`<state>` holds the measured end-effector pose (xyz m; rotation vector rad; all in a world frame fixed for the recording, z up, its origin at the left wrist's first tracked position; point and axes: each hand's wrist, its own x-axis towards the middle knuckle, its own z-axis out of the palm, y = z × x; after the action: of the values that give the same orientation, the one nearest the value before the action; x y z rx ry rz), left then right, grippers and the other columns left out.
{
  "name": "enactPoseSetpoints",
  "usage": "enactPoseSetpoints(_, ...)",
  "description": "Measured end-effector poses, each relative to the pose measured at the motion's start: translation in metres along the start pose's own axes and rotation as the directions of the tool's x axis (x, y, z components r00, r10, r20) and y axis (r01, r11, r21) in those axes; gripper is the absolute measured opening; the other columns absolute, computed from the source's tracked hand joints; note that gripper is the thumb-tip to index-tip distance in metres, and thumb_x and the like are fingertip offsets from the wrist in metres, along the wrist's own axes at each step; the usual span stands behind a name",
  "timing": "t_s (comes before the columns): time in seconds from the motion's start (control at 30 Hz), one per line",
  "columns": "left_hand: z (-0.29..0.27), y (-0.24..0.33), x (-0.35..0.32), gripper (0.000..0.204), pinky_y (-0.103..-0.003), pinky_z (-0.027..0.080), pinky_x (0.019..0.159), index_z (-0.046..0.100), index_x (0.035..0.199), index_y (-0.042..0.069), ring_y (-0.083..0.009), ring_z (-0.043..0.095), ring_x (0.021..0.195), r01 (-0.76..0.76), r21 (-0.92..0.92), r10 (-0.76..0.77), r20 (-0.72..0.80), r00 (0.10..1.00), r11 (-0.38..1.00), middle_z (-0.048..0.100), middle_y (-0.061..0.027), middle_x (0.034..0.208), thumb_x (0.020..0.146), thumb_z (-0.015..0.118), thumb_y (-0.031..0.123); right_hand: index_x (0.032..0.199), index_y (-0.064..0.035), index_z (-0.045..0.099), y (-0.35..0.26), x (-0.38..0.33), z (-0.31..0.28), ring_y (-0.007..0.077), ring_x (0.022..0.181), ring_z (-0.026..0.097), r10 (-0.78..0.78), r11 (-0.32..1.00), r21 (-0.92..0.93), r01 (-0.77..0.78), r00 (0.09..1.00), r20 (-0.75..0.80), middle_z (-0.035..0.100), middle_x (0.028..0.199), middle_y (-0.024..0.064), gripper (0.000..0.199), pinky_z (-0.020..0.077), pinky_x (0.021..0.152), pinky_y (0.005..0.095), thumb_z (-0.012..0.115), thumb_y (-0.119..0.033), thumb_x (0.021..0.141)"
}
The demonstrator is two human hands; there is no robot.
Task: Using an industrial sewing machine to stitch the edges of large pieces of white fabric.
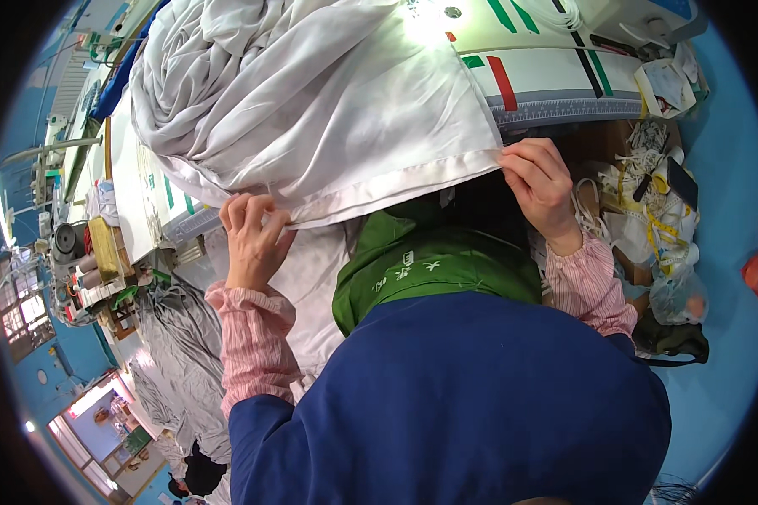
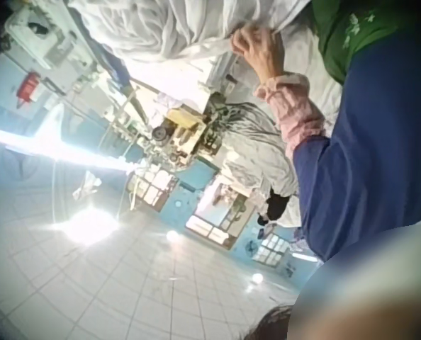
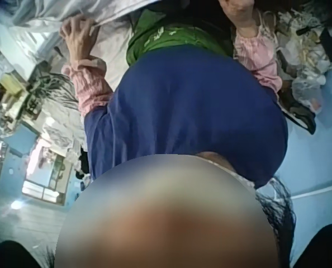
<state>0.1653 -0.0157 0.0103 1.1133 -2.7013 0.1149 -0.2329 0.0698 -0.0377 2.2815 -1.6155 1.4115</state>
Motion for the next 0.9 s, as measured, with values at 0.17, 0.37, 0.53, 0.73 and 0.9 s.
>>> enactPoseSetpoints(0.17,-0.013,-0.021,0.003,0.030,-0.044,0.037,0.097,0.059,0.093,0.010,-0.0250,0.058,0.110,-0.143,-0.022,0.145,0.096,0.985,0.989,0.062,-0.0035,0.103,0.066,0.073,0.007,0.092,-0.0020,0.067,0.001,-0.001,-0.002,0.0287,0.087,0.063,-0.008,1.000,-0.001,0.008,1.000,0.004,0.066,0.095,0.0089,0.024,0.0538,0.075,0.0351,0.074,0.008,0.071)
enactPoseSetpoints(0.37,-0.038,-0.043,0.005,0.032,-0.042,0.036,0.093,0.059,0.097,0.010,-0.0214,0.060,0.094,-0.015,0.104,0.003,0.113,0.994,0.994,0.062,-0.0017,0.092,0.070,0.076,0.010,0.093,-0.0012,0.066,0.003,0.001,-0.006,0.0285,0.088,0.064,-0.011,1.000,-0.016,0.011,1.000,0.016,0.066,0.096,0.0096,0.022,0.0540,0.075,0.0352,0.072,0.009,0.074)
enactPoseSetpoints(0.53,-0.059,-0.061,0.002,0.019,-0.040,0.036,0.092,0.063,0.085,0.007,-0.0234,0.059,0.088,-0.015,0.019,0.014,0.064,0.998,1.000,0.062,-0.0026,0.085,0.072,0.075,0.004,0.092,-0.0006,0.063,0.005,0.002,-0.004,0.0286,0.087,0.064,0.030,0.998,0.057,-0.032,0.999,0.029,0.067,0.095,0.0111,0.020,0.0536,0.074,0.0342,0.070,0.010,0.076)
enactPoseSetpoints(0.73,-0.079,-0.077,0.006,0.015,-0.036,0.042,0.080,0.064,0.085,0.000,-0.0269,0.057,0.081,0.036,-0.261,-0.067,-0.111,0.992,0.965,0.060,-0.0093,0.079,0.073,0.072,-0.004,0.089,-0.0002,0.061,0.007,0.005,-0.002,0.0255,0.080,0.066,0.172,0.967,0.178,-0.182,0.983,0.071,0.067,0.088,0.0117,0.018,0.0523,0.070,0.0318,0.068,0.011,0.078)
enactPoseSetpoints(0.9,-0.072,-0.092,-0.001,0.010,-0.033,0.044,0.079,0.063,0.086,-0.004,-0.0246,0.056,0.081,0.051,-0.313,-0.105,-0.157,0.982,0.948,0.060,-0.0095,0.082,0.079,0.066,-0.010,0.087,-0.0001,0.062,0.006,0.013,0.004,0.0236,0.077,0.066,0.209,0.955,0.204,-0.218,0.976,0.064,0.068,0.085,0.0106,0.017,0.0514,0.068,0.0302,0.069,0.011,0.076)
